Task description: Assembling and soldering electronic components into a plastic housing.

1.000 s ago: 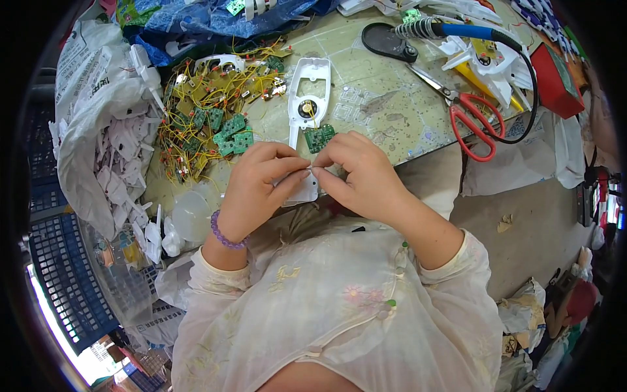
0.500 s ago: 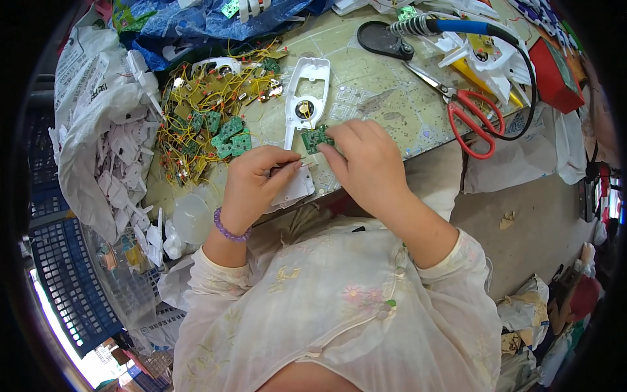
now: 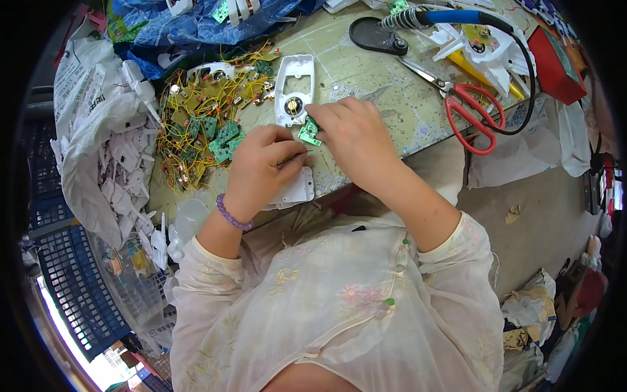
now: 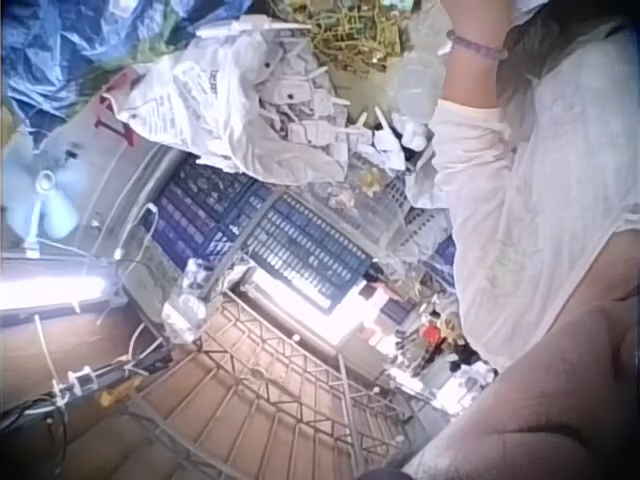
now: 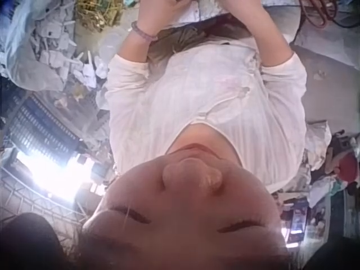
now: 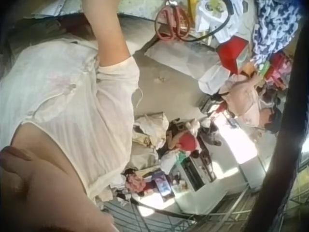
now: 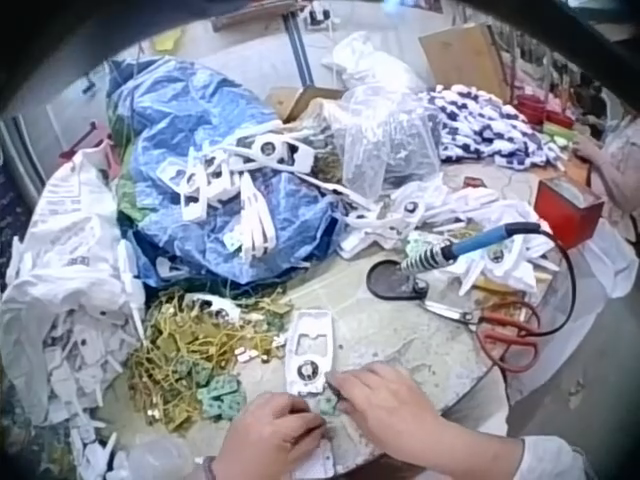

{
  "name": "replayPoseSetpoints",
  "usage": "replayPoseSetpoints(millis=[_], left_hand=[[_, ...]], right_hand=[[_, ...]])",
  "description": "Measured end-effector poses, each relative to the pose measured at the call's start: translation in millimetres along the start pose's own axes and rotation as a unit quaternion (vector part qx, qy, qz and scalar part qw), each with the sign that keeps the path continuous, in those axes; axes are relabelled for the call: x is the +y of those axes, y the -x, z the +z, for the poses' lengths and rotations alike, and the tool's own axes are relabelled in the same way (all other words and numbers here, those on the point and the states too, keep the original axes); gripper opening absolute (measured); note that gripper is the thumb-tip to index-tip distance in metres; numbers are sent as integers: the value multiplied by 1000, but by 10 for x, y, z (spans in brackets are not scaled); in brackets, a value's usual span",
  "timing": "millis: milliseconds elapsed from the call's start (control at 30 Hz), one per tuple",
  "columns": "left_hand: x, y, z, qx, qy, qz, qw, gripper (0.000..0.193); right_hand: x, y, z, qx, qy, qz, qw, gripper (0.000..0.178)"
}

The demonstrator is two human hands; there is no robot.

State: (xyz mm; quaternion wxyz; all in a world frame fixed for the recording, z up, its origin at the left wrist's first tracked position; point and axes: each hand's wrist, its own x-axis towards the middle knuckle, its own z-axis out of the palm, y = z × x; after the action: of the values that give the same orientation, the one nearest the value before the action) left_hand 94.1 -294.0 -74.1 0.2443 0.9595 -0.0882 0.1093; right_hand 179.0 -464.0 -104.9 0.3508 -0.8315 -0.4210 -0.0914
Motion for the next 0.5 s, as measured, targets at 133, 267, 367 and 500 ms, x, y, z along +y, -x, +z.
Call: replayPoseSetpoints(millis=[133, 267, 367, 500], left_hand=[[-119, -124, 55, 16, -18, 117, 993, 11], [-76, -122, 83, 13, -15, 85, 996, 13], [-51, -137, 102, 15, -20, 75, 997, 12], [-48, -134, 106, 16, -31, 68, 997, 12]], right_hand=[[4, 0, -25, -9, -12, 13, 1000, 36], [32, -5, -10, -2, -23, 11, 1000, 39], [52, -1, -32, 0, -36, 16, 999, 39], [89, 1, -61, 36, -124, 36, 991, 38]])
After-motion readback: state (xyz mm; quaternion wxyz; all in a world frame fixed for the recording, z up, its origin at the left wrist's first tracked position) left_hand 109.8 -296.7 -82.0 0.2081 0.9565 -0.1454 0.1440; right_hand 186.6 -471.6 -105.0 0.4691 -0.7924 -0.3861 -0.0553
